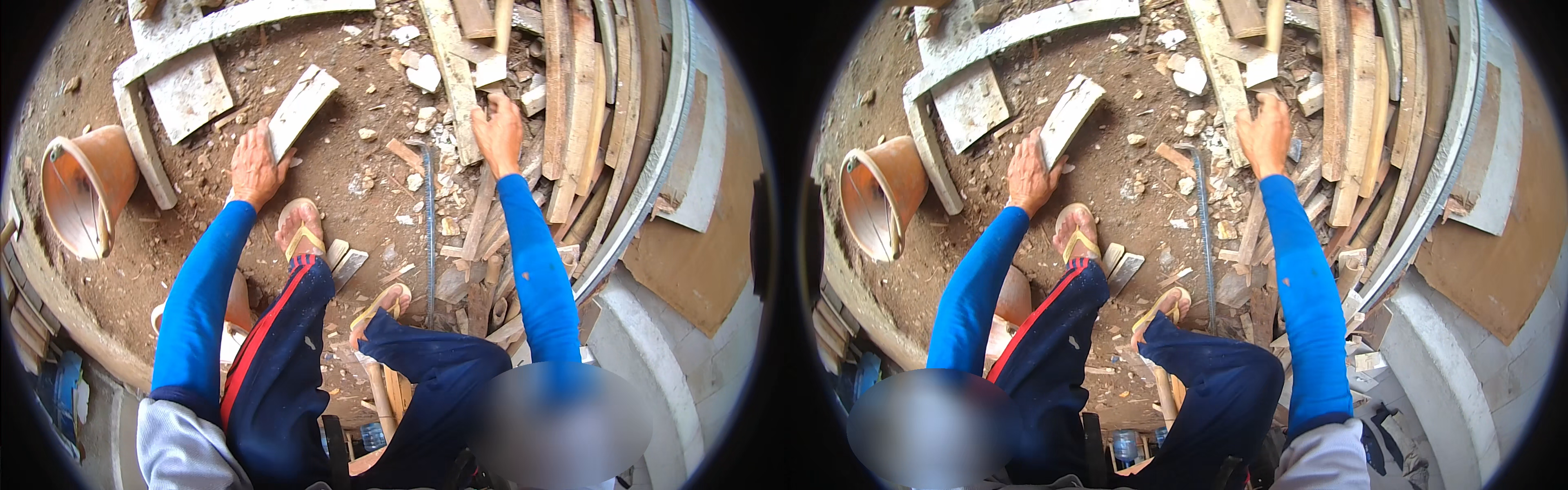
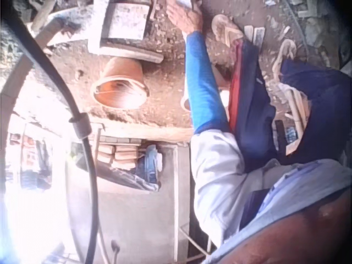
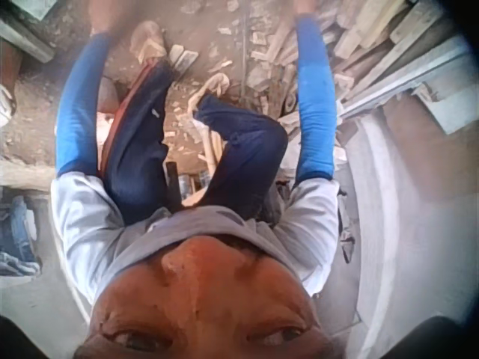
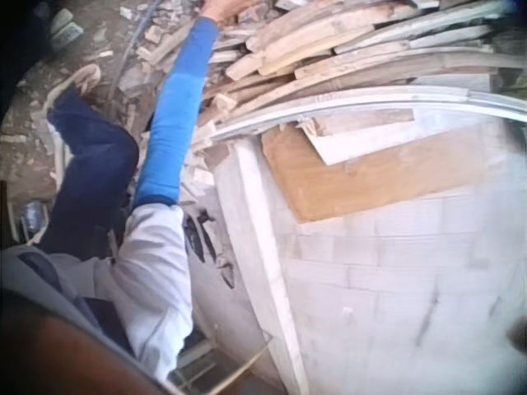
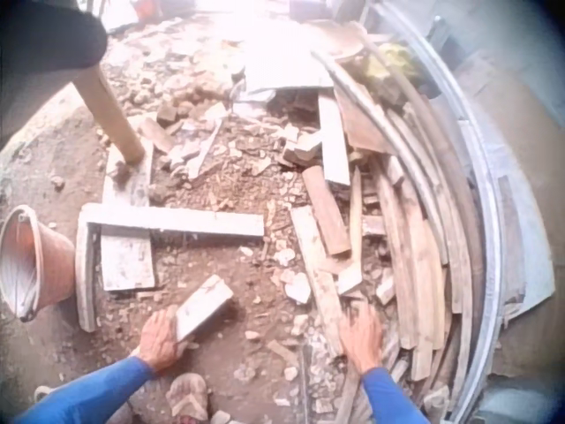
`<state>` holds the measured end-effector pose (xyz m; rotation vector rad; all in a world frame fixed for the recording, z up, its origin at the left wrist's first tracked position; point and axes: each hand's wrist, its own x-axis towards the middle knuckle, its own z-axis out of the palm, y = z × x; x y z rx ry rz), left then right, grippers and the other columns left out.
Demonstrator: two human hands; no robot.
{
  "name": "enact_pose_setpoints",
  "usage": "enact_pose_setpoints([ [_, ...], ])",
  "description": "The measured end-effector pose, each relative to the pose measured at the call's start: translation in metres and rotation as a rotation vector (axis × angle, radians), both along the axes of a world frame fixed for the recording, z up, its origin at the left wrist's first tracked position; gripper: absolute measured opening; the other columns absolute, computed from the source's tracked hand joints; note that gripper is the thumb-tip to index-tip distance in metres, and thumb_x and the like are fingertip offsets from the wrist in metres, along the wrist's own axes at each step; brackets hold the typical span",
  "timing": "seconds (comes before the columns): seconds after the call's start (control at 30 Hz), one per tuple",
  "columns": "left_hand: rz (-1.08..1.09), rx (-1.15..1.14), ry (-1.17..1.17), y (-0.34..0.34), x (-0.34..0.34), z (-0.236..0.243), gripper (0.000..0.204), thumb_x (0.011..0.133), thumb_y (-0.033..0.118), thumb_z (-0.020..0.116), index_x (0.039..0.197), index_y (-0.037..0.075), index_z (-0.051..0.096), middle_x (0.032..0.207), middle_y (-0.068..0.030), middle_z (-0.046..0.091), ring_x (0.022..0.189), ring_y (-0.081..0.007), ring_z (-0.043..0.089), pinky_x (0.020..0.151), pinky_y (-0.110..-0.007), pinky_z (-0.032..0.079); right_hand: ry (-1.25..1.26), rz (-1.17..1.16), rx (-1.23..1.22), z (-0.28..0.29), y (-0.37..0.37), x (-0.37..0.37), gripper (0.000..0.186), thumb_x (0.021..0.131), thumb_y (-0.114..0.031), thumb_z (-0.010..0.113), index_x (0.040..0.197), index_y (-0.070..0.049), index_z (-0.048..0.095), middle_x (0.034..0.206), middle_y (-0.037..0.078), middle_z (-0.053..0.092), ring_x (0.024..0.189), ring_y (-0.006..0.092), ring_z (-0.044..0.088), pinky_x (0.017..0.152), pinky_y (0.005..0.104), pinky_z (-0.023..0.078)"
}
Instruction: The person sits on the ground and uses a metal bar to break small pieces of wood. They repeatedly position the wood and strike it with the bar to split it into smaller fragments.
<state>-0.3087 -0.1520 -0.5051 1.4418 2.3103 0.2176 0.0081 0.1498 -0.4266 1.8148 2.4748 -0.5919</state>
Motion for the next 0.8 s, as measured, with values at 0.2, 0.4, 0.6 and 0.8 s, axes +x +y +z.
enact_pose_setpoints([
  [0.2, -0.039, 0.135, 0.040, -0.002, 0.002, -0.002, 0.083, 0.091, 0.040, 0.077, 0.152, -0.002, 0.040, 0.123, -0.0206, 0.061, 0.112, -0.0389, 0.060, 0.098, -0.046, 0.049, -0.045, -0.059, 0.210, -0.071, -0.030, -0.004, 0.042, 0.087, -0.019, 0.072, 0.122, 0.005, 0.065, 0.111, 0.024, 0.060, 0.111, 0.0410, 0.058, 0.099, 0.0517, 0.048],
  [0.4, -0.016, 0.153, 0.064, -0.006, 0.000, -0.007, 0.082, 0.091, 0.042, 0.077, 0.151, -0.003, 0.043, 0.130, -0.0230, 0.061, 0.118, -0.0400, 0.060, 0.101, -0.048, 0.050, 0.014, -0.021, 0.254, -0.074, -0.025, -0.003, 0.035, 0.088, -0.020, 0.066, 0.111, 0.005, 0.072, 0.105, 0.023, 0.064, 0.101, 0.0397, 0.061, 0.093, 0.0496, 0.049],
  [0.6, -0.033, 0.239, 0.109, 0.001, 0.010, -0.017, 0.081, 0.091, 0.046, 0.077, 0.148, -0.003, 0.047, 0.129, -0.0234, 0.062, 0.117, -0.0403, 0.061, 0.099, -0.048, 0.051, 0.109, 0.106, 0.054, -0.065, 0.008, 0.054, 0.036, 0.088, -0.028, 0.071, 0.110, 0.000, 0.072, 0.117, 0.026, 0.062, 0.108, 0.0424, 0.062, 0.087, 0.0525, 0.057],
  [0.8, -0.010, 0.226, 0.140, -0.005, 0.009, -0.008, 0.078, 0.091, 0.046, 0.076, 0.145, -0.003, 0.049, 0.126, -0.0217, 0.062, 0.115, -0.0401, 0.061, 0.098, -0.047, 0.051, -0.266, -0.051, 0.362, -0.004, 0.030, 0.150, 0.051, 0.087, -0.025, 0.079, 0.128, -0.002, 0.061, 0.126, 0.022, 0.058, 0.118, 0.0390, 0.060, 0.095, 0.0528, 0.054],
])
